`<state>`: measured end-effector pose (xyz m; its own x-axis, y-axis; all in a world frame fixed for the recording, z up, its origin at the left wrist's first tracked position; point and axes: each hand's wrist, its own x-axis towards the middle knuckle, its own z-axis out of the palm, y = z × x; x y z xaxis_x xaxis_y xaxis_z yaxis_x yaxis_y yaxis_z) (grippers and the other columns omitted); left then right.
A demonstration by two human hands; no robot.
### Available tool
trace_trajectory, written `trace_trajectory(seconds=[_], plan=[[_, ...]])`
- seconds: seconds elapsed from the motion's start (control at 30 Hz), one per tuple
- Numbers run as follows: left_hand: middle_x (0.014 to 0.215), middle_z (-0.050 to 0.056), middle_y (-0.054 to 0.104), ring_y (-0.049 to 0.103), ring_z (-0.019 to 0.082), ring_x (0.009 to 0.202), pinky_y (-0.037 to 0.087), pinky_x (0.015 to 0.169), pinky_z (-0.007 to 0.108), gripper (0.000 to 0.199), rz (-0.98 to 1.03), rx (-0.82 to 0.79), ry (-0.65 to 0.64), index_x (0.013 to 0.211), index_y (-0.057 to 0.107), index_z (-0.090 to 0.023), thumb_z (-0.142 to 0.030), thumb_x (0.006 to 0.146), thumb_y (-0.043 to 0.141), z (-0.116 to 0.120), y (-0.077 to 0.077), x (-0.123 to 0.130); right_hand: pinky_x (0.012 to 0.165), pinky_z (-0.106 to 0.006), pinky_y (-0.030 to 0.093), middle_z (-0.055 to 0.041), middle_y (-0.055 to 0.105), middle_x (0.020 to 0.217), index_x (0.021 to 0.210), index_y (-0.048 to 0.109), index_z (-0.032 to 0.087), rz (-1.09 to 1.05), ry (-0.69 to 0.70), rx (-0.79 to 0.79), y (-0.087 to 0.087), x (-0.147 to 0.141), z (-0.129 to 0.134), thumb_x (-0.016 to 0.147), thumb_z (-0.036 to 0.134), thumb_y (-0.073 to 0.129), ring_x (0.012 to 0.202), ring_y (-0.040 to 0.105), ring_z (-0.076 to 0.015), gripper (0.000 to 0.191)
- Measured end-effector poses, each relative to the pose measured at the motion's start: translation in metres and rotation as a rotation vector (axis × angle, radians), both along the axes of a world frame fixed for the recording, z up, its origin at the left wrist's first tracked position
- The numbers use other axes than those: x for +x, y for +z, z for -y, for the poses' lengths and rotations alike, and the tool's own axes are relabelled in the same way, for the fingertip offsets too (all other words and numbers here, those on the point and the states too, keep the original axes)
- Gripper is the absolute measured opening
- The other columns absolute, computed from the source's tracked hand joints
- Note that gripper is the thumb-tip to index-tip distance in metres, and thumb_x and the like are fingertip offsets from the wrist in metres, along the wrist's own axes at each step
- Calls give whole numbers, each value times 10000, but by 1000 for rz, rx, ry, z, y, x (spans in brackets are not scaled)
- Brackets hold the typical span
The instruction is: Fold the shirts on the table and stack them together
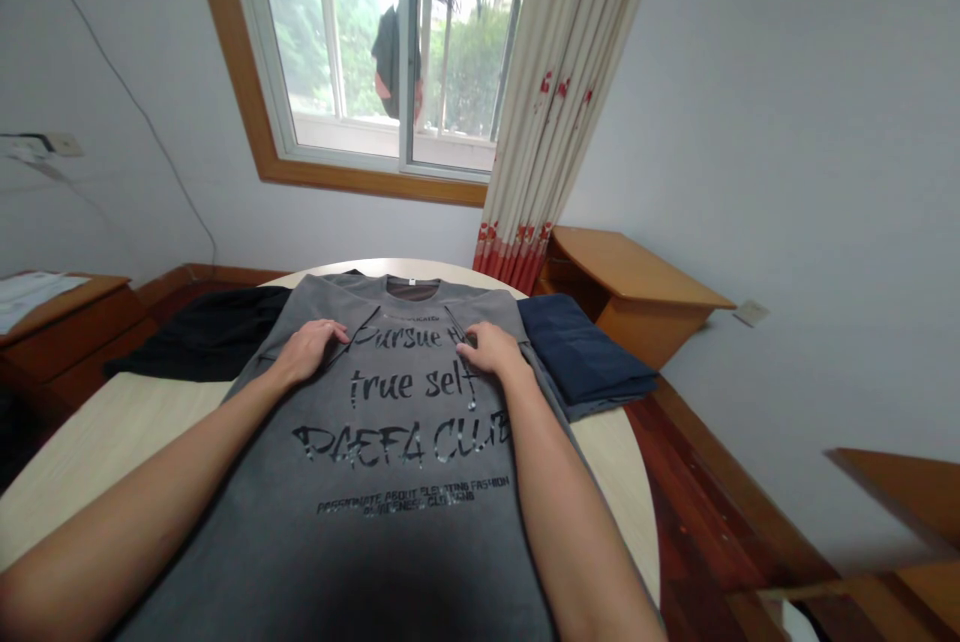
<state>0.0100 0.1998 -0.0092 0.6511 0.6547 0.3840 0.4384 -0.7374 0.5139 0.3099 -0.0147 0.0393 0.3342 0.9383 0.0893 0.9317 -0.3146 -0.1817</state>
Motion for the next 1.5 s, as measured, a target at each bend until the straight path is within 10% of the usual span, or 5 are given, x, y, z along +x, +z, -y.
trace_trajectory(seconds=[0.43, 0.63, 0.9, 1.13, 1.5], plan=[[1078, 62, 775, 652, 250, 1127, 457, 1040, 375, 668, 82, -93, 88, 721, 730, -216, -462, 977, 165, 5, 3, 4, 856, -302, 453, -112, 679, 1126, 1040, 720, 184, 94, -258, 108, -25, 3, -11, 995, 278, 458, 1033, 622, -235, 282], [1038, 55, 788, 639, 262, 1179, 455, 1066, 374, 681, 80, -142, 105, 634, 731, -222, -459, 961, 183, -1, 0, 4, 896, -283, 444, -102, 670, 1169, 1139, 653, 176, 45, -241, 468, -9, -13, -12, 1025, 275, 368, 1084, 607, -208, 323], [1234, 28, 724, 580, 246, 1241, 408, 1106, 374, 485, -77, 35, 17, 1078, 766, -248, -333, 914, 317, 1, -1, 0, 938, -337, 442, -121, 683, 1192, 1133, 711, 193, 95, -208, 169, -13, -22, -10, 990, 457, 475, 1119, 602, -262, 382], [1187, 68, 727, 587, 285, 1182, 430, 1049, 397, 530, -95, 34, 73, 1009, 771, -230, -557, 950, 358, 18, 10, 7, 1014, -408, 430, -149, 558, 1400, 1357, 593, 204, 55, -201, -23, -18, -23, -15, 974, 504, 481, 1248, 538, -303, 500], [1143, 66, 728, 583, 297, 1163, 448, 1008, 451, 369, -57, 66, 98, 1003, 758, -250, -508, 922, 506, 17, 6, 8, 984, -425, 451, -214, 607, 1308, 1257, 651, 131, 259, -242, -66, -5, -25, -107, 885, 207, 542, 1246, 541, -323, 395]])
